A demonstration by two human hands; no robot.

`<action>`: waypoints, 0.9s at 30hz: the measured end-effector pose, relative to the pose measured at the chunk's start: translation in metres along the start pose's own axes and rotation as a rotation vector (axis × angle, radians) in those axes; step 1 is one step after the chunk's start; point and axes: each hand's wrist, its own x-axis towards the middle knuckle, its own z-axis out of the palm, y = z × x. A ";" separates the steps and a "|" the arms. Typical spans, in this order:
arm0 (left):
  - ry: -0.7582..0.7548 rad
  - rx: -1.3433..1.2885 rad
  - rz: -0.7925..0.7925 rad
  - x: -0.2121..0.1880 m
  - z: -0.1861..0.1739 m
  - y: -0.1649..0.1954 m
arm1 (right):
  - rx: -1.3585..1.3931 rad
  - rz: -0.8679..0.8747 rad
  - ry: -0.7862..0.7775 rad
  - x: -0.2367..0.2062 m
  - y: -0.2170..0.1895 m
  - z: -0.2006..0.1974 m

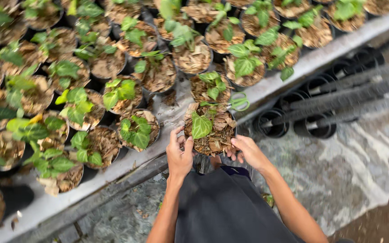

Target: The person walks through a nursery and uses green-handled scissors to trim leaves from several potted plants. They pick up individual pots, cut off unwanted foliage, and place the pots back on the shelf.

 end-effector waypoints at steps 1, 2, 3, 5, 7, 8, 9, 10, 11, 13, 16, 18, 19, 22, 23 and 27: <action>-0.058 -0.010 -0.008 -0.001 0.000 0.001 | 0.013 -0.003 0.055 -0.009 0.006 0.003; -0.118 -0.018 -0.018 -0.003 0.002 0.003 | 0.033 -0.018 0.116 -0.019 0.012 0.005; -0.181 -0.024 -0.032 -0.005 0.005 0.004 | 0.055 -0.028 0.178 -0.032 0.019 0.007; -0.298 -0.012 0.013 -0.011 0.014 0.007 | 0.110 -0.040 0.313 -0.058 0.037 0.010; -0.413 0.052 0.028 -0.020 0.027 0.009 | 0.177 -0.030 0.457 -0.090 0.058 0.014; -0.463 0.110 0.025 -0.024 0.036 0.010 | 0.213 -0.017 0.508 -0.108 0.070 0.017; -0.510 0.168 0.034 -0.029 0.046 0.011 | 0.248 -0.012 0.558 -0.123 0.080 0.018; -0.578 0.148 0.030 -0.034 0.058 0.011 | 0.277 -0.018 0.610 -0.135 0.087 0.014; -0.643 0.129 0.029 -0.039 0.071 0.011 | 0.286 -0.016 0.672 -0.146 0.094 0.008; -0.771 0.131 0.030 -0.053 0.098 0.011 | 0.319 0.013 0.787 -0.176 0.114 0.007; -0.946 0.172 0.062 -0.080 0.132 0.011 | 0.451 -0.009 0.908 -0.213 0.141 0.000; -1.052 0.190 0.073 -0.095 0.151 0.009 | 0.529 0.006 0.937 -0.233 0.163 -0.006; -1.070 0.212 0.051 -0.104 0.161 0.007 | 0.567 0.013 0.951 -0.242 0.176 -0.012; -1.107 0.272 0.020 -0.131 0.194 -0.004 | 0.680 -0.036 0.977 -0.264 0.222 -0.032; -1.102 0.292 0.023 -0.141 0.206 -0.008 | 0.710 -0.016 0.996 -0.272 0.240 -0.041; -1.041 0.342 -0.072 -0.185 0.260 -0.032 | 0.775 0.095 1.098 -0.313 0.326 -0.086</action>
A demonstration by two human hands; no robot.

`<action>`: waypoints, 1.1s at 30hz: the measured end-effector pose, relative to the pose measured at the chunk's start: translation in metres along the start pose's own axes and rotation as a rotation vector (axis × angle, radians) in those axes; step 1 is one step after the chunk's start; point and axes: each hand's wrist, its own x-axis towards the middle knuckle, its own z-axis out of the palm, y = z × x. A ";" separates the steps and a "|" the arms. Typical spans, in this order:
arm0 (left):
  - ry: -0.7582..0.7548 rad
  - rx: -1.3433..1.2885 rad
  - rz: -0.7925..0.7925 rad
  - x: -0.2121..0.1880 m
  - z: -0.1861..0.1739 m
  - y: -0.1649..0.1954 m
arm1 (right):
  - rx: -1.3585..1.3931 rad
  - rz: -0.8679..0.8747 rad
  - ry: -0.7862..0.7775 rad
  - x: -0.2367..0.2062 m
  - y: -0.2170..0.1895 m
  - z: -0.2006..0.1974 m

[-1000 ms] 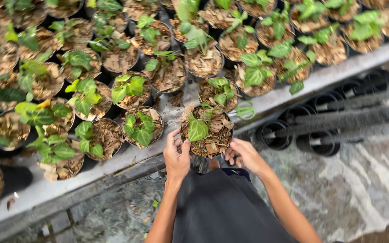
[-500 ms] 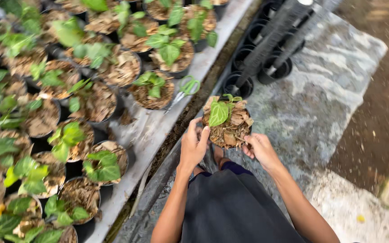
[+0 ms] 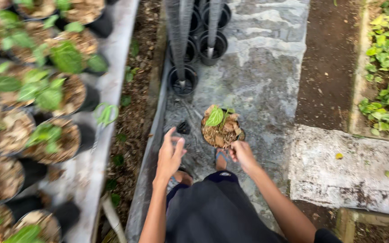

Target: The person walks through a nursery and uses green-handled scissors to trim leaves from several potted plants. They pick up individual pots, cut off unwanted foliage, and place the pots back on the shelf.

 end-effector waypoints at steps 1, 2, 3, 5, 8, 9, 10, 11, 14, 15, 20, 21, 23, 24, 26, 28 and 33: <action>0.010 -0.010 -0.022 0.008 0.018 -0.002 | -0.011 0.017 0.039 0.014 0.006 -0.024; 0.021 -0.017 -0.051 0.017 0.037 -0.006 | 0.000 0.023 0.057 0.028 0.011 -0.048; 0.032 -0.026 -0.086 0.026 0.054 -0.013 | 0.007 0.034 0.076 0.042 0.016 -0.072; 0.016 -0.065 -0.254 0.042 0.088 -0.033 | 0.004 0.110 0.141 0.073 0.025 -0.113; -0.006 -0.022 -0.282 0.070 0.142 -0.078 | 0.001 0.216 0.271 0.139 0.026 -0.175; -0.013 0.013 -0.279 0.080 0.160 -0.094 | 0.009 0.224 0.289 0.161 0.029 -0.192; -0.029 0.006 -0.290 0.087 0.177 -0.111 | 0.016 0.237 0.310 0.177 0.035 -0.209; -0.048 -0.002 -0.291 0.095 0.194 -0.128 | 0.010 0.323 0.381 0.197 0.043 -0.229; -0.067 0.042 -0.282 0.118 0.235 -0.182 | 0.019 0.484 0.436 0.288 0.067 -0.280; -0.066 0.078 -0.294 0.125 0.246 -0.201 | 0.021 0.493 0.419 0.321 0.076 -0.294; -0.053 0.017 -0.480 0.168 0.299 -0.309 | -0.253 0.505 0.497 0.484 0.144 -0.346; -0.044 0.046 -0.612 0.178 0.309 -0.331 | -0.310 0.499 0.460 0.511 0.163 -0.352; -0.047 -0.030 -0.582 0.187 0.327 -0.373 | -0.367 0.526 0.438 0.558 0.210 -0.349; -0.050 -0.070 -0.554 0.190 0.334 -0.397 | -0.372 0.539 0.471 0.585 0.228 -0.349; -0.067 -0.036 -0.650 0.201 0.345 -0.451 | -0.439 0.539 0.477 0.639 0.263 -0.343; -0.089 -0.014 -0.666 0.208 0.351 -0.511 | -0.574 0.539 0.432 0.679 0.295 -0.338; -0.134 -0.091 -0.607 0.187 0.332 -0.629 | -0.546 0.479 0.374 0.727 0.360 -0.318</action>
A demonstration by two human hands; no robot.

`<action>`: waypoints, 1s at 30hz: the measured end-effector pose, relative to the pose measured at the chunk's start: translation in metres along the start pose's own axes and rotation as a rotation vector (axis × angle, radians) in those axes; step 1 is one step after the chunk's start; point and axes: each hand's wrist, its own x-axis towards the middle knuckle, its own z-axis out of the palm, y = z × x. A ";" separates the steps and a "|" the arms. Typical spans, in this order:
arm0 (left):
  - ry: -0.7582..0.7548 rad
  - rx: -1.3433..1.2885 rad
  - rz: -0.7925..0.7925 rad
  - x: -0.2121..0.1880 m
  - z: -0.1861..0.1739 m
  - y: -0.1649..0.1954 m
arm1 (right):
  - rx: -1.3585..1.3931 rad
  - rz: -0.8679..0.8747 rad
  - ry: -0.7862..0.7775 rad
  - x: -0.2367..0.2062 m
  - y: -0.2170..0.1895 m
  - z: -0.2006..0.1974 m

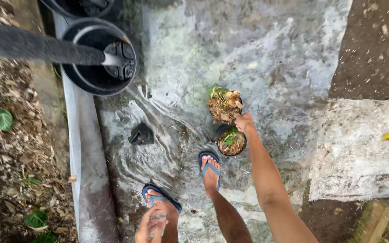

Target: The person walks through a nursery and uses green-handled scissors to trim leaves from several potted plants. They pick up individual pots, cut off unwanted foliage, and place the pots back on the shelf.

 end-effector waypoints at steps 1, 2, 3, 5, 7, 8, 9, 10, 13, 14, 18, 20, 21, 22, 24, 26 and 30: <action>-0.006 -0.033 -0.079 0.007 -0.007 -0.013 | 0.008 -0.001 0.002 0.001 0.003 0.007; -0.021 -0.119 -0.246 0.011 -0.012 -0.018 | 0.018 0.000 0.014 0.002 0.009 0.011; -0.017 -0.219 -0.409 0.008 -0.016 -0.023 | 0.036 0.000 0.024 0.002 0.014 0.013; -0.027 -0.179 -0.399 -0.020 -0.023 -0.034 | 0.089 0.009 0.064 -0.009 0.021 0.007; -0.059 -0.068 -0.325 -0.049 -0.026 -0.027 | 0.172 0.005 0.112 -0.031 0.016 -0.010; -0.060 -0.086 -0.337 -0.057 -0.025 -0.018 | 0.155 -0.032 0.179 -0.049 0.010 -0.020; -0.050 -0.095 -0.298 -0.064 -0.022 -0.006 | 0.138 -0.073 0.249 -0.072 0.005 -0.031; -0.029 -0.098 -0.175 -0.071 -0.016 0.008 | 0.123 -0.117 0.319 -0.099 -0.002 -0.042; 0.003 -0.119 0.134 -0.107 0.003 0.061 | -0.094 -0.371 0.374 -0.197 -0.028 -0.085; 0.016 -0.105 0.146 -0.124 0.007 0.083 | 0.031 -0.358 0.333 -0.236 -0.037 -0.098; 0.299 -0.124 0.368 -0.196 0.041 0.182 | 0.309 -0.487 -0.035 -0.398 -0.068 -0.139; 0.267 -0.139 0.424 -0.227 0.044 0.227 | 0.386 -0.462 -0.222 -0.471 -0.076 -0.148; 0.184 -0.180 0.440 -0.242 0.042 0.245 | 0.435 -0.497 -0.306 -0.507 -0.075 -0.147; 0.097 -0.216 0.454 -0.260 0.039 0.258 | 0.569 -0.299 -0.493 -0.536 -0.074 -0.147; 0.079 -0.168 0.501 -0.301 0.028 0.274 | 0.378 -0.492 -0.571 -0.597 -0.059 -0.137; 0.064 -0.108 0.514 -0.344 0.008 0.279 | 0.351 -0.466 -0.738 -0.646 -0.050 -0.126; 0.213 -0.178 0.574 -0.435 -0.046 0.264 | 0.160 -0.466 -0.812 -0.741 -0.033 -0.096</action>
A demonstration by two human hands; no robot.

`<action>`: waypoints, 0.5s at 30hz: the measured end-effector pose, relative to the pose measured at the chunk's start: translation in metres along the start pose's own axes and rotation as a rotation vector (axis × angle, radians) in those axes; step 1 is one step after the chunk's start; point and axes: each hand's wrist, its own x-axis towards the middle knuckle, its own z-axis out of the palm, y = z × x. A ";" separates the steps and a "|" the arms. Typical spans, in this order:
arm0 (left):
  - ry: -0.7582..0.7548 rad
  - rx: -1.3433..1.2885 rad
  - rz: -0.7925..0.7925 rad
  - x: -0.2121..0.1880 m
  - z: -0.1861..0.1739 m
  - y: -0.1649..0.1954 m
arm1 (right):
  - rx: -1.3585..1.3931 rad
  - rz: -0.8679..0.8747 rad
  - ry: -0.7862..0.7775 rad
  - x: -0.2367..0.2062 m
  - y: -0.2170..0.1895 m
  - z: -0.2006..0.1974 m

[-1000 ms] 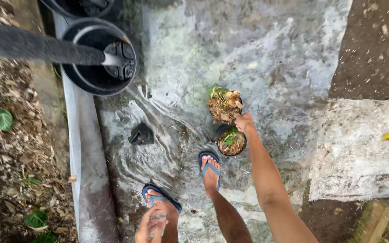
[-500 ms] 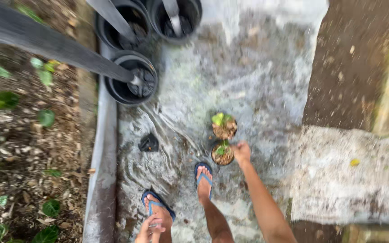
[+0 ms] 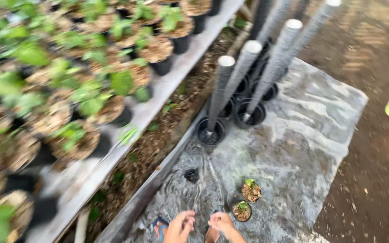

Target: The person walks through a nursery and uses green-handled scissors to trim leaves from several potted plants. They pick up individual pots, cut off unwanted foliage, and place the pots back on the shelf.

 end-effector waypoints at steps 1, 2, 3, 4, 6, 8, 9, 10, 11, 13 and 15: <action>0.088 -0.047 0.054 -0.018 -0.019 0.010 | -0.042 0.004 0.000 -0.010 -0.005 0.019; 0.147 -0.026 0.041 -0.034 -0.039 0.021 | -0.029 0.033 -0.022 -0.013 -0.016 0.040; 0.199 -0.005 0.024 -0.046 -0.060 0.031 | -0.012 0.066 -0.039 -0.021 -0.026 0.062; 0.247 0.013 -0.007 -0.057 -0.081 0.041 | 0.006 0.112 -0.050 -0.034 -0.029 0.081; 0.336 -0.041 0.020 -0.079 -0.120 0.057 | -0.141 0.024 -0.048 -0.042 -0.044 0.124; 0.401 -0.075 0.035 -0.102 -0.155 0.070 | -0.219 -0.043 -0.085 -0.049 -0.049 0.165; 0.429 -0.085 0.042 -0.112 -0.171 0.076 | -0.231 -0.069 -0.127 -0.047 -0.052 0.185; 0.454 -0.094 0.049 -0.122 -0.185 0.081 | -0.241 -0.057 -0.145 -0.044 -0.053 0.206; 0.484 -0.053 0.069 -0.131 -0.199 0.086 | -0.253 -0.047 -0.158 -0.039 -0.053 0.226; 0.545 0.026 0.097 -0.146 -0.221 0.094 | -0.299 -0.089 -0.247 -0.031 -0.050 0.261; 0.579 0.045 0.114 -0.160 -0.238 0.101 | -0.338 -0.110 -0.327 -0.024 -0.047 0.295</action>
